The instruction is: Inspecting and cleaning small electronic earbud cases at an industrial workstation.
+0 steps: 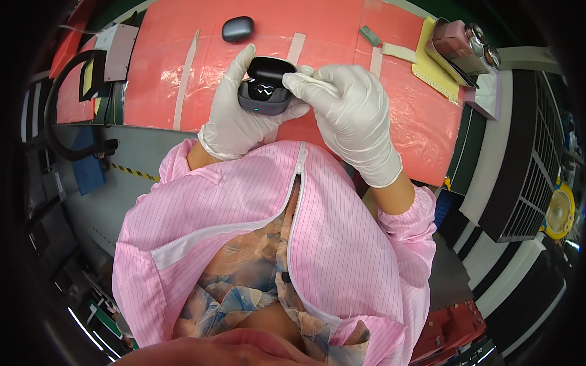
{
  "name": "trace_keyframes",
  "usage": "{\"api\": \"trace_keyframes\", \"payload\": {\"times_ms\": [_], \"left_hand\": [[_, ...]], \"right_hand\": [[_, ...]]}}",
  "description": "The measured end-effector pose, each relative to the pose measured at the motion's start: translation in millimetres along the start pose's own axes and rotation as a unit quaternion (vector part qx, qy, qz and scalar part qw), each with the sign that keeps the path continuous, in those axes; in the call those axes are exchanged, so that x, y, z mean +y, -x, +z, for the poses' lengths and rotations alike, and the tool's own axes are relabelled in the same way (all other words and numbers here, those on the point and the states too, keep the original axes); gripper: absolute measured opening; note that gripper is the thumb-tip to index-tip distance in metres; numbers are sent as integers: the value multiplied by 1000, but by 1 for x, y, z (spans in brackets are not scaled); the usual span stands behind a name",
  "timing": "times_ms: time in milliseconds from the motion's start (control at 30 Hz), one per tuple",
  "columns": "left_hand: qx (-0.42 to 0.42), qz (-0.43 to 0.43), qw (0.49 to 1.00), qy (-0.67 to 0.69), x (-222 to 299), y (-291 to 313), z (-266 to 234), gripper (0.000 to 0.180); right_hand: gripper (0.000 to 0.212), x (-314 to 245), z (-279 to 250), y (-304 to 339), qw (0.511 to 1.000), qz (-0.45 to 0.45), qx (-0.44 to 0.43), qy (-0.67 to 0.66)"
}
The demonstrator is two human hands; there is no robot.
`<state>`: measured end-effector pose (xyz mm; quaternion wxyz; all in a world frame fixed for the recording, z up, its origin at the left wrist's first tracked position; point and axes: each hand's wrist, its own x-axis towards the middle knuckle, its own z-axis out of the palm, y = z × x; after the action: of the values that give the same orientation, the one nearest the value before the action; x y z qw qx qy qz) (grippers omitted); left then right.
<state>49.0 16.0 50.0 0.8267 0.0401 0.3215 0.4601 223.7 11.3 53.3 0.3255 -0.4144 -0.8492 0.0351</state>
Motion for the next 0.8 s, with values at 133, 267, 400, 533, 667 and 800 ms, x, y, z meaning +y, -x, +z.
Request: {"api": "trace_keyframes", "payload": {"times_ms": [133,267,400,533,667,800], "left_hand": [[-57,-69,995,32,15,-5,10,67],[-13,-31,999,24,15,-13,-2,67],[-160,-33,977,137,15,-13,-11,66],[-2,-51,997,50,20,-6,7,64],[15,32,999,-33,15,-9,-6,63],[5,39,997,-64,18,-6,-11,61]], "right_hand": [[29,6,2,-7,935,190,151,-260],[27,-2,1,-19,987,27,1,-160],[27,1,14,-15,999,18,26,-19],[25,-1,17,-20,966,120,84,-214],[31,-4,20,-23,990,21,47,-129],[35,-2,25,-17,999,22,1,-30]]}}
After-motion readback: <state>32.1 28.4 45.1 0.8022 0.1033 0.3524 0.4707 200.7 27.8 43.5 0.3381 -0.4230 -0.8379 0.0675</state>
